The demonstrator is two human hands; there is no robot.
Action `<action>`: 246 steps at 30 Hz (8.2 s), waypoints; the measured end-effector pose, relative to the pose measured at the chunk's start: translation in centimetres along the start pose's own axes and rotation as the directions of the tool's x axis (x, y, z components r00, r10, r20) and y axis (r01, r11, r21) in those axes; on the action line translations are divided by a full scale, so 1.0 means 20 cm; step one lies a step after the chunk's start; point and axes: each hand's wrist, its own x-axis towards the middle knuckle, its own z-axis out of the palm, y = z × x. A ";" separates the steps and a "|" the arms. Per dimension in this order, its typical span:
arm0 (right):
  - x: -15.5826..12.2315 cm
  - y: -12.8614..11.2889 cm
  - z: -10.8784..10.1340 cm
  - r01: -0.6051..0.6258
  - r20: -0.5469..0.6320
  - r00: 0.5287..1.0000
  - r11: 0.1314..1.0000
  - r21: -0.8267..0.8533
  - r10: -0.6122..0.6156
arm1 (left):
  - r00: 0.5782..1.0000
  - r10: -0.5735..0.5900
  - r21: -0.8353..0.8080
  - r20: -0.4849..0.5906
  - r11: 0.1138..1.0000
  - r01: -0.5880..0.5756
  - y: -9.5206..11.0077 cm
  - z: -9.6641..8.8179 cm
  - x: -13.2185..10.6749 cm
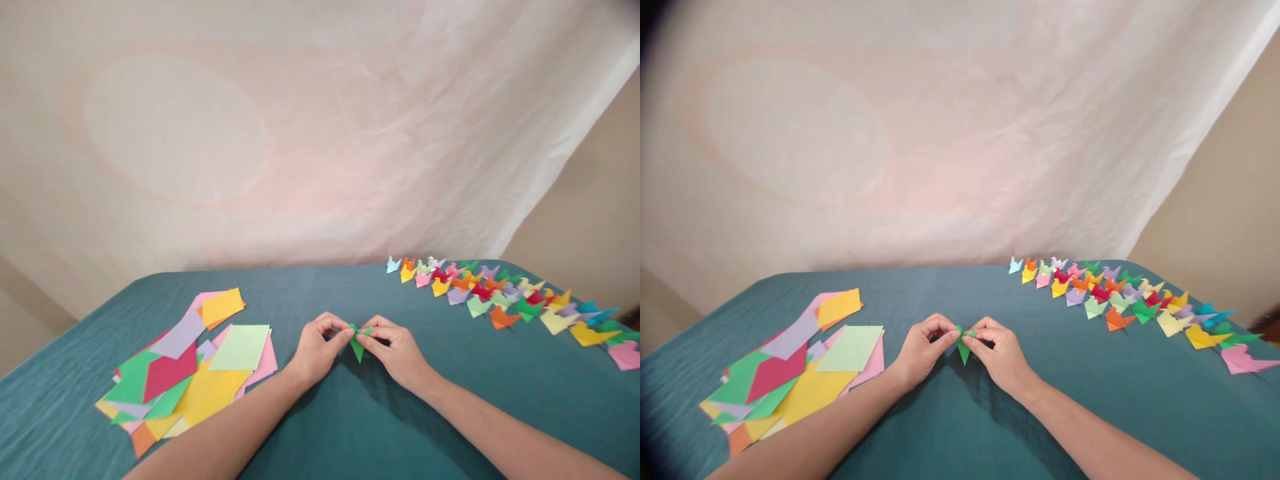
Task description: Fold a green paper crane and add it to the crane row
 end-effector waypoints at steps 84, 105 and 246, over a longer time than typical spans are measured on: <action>0.00 -0.03 0.01 0.077 -0.003 0.997 0.993 -0.088 -0.078 | 0.997 0.050 0.257 0.061 0.964 -0.064 0.05 0.02 -0.02; 0.00 -0.04 0.02 0.087 -0.071 0.993 0.991 -0.105 -0.095 | 0.990 0.109 0.328 0.088 0.936 -0.132 0.03 0.00 -0.01; 0.02 0.06 -0.01 0.132 0.160 0.985 0.872 -0.472 -0.062 | 0.972 0.153 0.473 0.177 0.853 -0.221 -0.05 0.00 -0.03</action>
